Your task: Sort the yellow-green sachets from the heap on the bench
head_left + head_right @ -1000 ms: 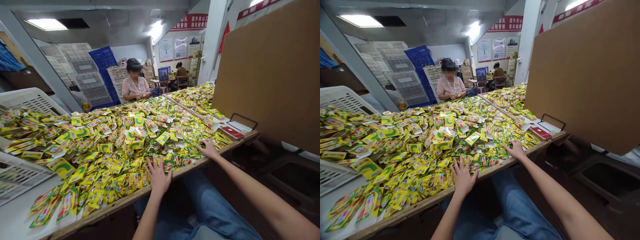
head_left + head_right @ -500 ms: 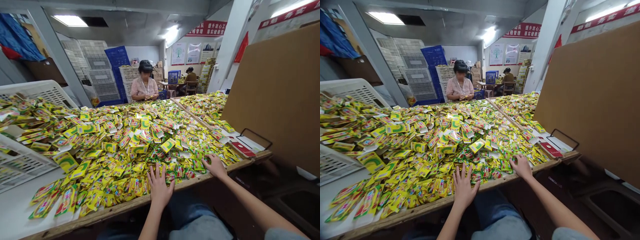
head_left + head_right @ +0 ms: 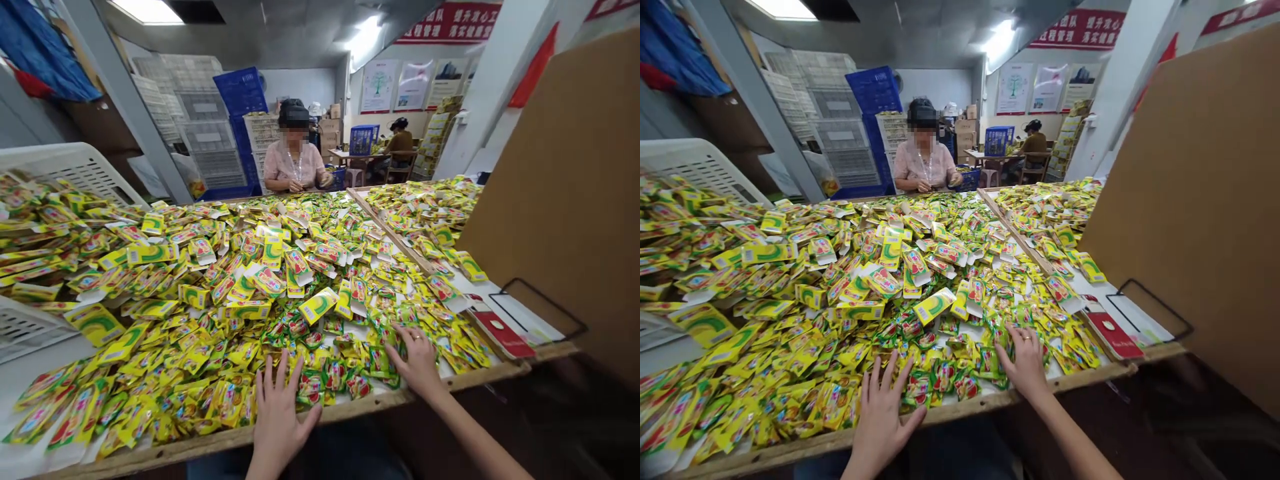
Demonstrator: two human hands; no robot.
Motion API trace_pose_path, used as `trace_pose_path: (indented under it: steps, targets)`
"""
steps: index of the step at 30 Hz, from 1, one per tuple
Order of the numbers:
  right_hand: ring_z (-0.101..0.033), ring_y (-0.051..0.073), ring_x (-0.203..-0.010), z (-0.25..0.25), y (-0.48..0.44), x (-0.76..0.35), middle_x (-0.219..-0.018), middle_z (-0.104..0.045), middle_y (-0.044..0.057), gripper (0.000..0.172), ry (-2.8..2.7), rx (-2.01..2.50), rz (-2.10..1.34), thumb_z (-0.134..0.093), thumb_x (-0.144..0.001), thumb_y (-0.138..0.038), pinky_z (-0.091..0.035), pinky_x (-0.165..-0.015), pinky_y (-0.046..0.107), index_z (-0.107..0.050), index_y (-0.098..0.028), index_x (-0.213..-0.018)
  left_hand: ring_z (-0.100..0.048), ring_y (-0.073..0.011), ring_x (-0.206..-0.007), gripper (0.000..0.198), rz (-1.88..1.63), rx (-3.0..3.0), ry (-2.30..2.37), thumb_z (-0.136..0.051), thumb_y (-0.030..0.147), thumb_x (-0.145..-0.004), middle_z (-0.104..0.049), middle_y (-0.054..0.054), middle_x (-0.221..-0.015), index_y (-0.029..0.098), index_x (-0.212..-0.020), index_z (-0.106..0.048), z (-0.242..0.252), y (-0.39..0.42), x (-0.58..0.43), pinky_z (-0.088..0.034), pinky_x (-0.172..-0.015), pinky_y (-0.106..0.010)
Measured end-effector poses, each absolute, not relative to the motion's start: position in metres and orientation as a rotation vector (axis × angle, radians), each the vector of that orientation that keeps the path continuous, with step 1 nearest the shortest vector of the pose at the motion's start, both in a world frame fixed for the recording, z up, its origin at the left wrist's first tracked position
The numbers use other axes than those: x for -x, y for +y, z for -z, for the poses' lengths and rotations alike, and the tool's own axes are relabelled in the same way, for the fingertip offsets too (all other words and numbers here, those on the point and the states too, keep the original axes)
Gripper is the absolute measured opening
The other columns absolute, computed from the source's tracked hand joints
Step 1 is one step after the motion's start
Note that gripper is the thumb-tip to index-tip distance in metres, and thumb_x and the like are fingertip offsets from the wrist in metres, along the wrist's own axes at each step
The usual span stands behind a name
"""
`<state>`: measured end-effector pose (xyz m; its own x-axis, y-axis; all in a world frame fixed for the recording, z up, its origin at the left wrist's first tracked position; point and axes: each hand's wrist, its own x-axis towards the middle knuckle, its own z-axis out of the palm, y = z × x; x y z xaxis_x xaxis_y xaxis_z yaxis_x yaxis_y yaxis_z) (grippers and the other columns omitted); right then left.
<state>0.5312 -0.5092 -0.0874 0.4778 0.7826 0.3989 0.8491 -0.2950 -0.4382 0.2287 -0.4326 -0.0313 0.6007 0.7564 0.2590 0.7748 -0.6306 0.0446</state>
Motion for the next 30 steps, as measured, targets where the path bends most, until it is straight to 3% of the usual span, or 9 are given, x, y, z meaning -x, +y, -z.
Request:
trace_pose_path:
  steps: [4,10,15,21,25,30]
  targets:
    - [-0.053,0.03,-0.095,0.089,-0.488,-0.538,-0.094,-0.059,0.013,0.039,-1.501,2.057,0.038,-0.05,-0.083,-0.042,-0.044,-0.082,0.043,-0.063,-0.016,-0.109,-0.02,-0.0371,-0.137,0.066,0.406,2.721,-1.357,-0.056,0.048,-0.077,-0.033,-0.009,-0.147,0.028,-0.138,-0.04,0.027,-0.44,-0.228,-0.022,-0.106,-0.059]
    - [-0.054,0.029,-0.084,0.091,-0.476,-0.54,-0.085,-0.057,0.011,0.035,-1.486,2.019,-0.009,-0.046,-0.084,-0.046,-0.043,-0.073,0.041,-0.066,-0.02,-0.098,-0.032,-0.0296,-0.133,0.038,0.638,2.606,-1.504,-0.05,0.028,-0.086,-0.053,-0.009,-0.129,0.024,-0.124,-0.052,0.015,-0.435,-0.237,-0.028,-0.106,-0.055]
    - [-0.055,0.029,-0.084,0.093,-0.48,-0.539,-0.088,-0.06,0.012,0.031,-1.322,1.892,-0.117,-0.044,-0.085,-0.049,-0.042,-0.076,0.041,-0.057,-0.021,-0.089,-0.039,-0.0285,-0.128,0.026,0.796,2.505,-1.612,-0.047,0.025,-0.087,-0.062,-0.009,-0.114,0.021,-0.108,-0.061,-0.013,-0.406,-0.261,-0.032,-0.106,-0.051]
    - [-0.057,0.028,-0.081,0.091,-0.483,-0.543,-0.088,-0.062,0.012,0.036,-1.087,1.9,-0.063,-0.041,-0.087,-0.052,-0.043,-0.076,0.04,-0.054,-0.021,-0.098,-0.062,-0.0174,-0.093,0.031,0.246,2.965,-1.515,-0.04,0.01,-0.087,-0.069,-0.005,-0.097,0.021,-0.1,-0.066,-0.021,-0.385,-0.296,-0.048,-0.087,-0.031]
    - [-0.057,0.03,-0.088,0.086,-0.482,-0.545,-0.093,-0.063,0.015,0.039,-1.053,1.943,0.03,-0.037,-0.089,-0.05,-0.042,-0.082,0.043,-0.055,-0.018,-0.101,-0.062,-0.0208,-0.084,0.024,0.05,3.044,-1.459,-0.047,0.013,-0.085,-0.069,-0.007,-0.088,0.019,-0.094,-0.069,-0.014,-0.378,-0.308,-0.05,-0.077,-0.033]
    - [-0.06,0.027,-0.081,0.08,-0.488,-0.545,-0.09,-0.065,0.013,0.037,-1.004,1.913,0.076,-0.046,-0.087,-0.046,-0.046,-0.074,0.038,-0.059,-0.018,-0.107,-0.062,-0.0206,-0.088,0.03,-0.081,3.209,-1.288,-0.045,0.009,-0.085,-0.069,-0.006,-0.093,0.02,-0.099,-0.069,-0.015,-0.373,-0.316,-0.048,-0.08,-0.032]
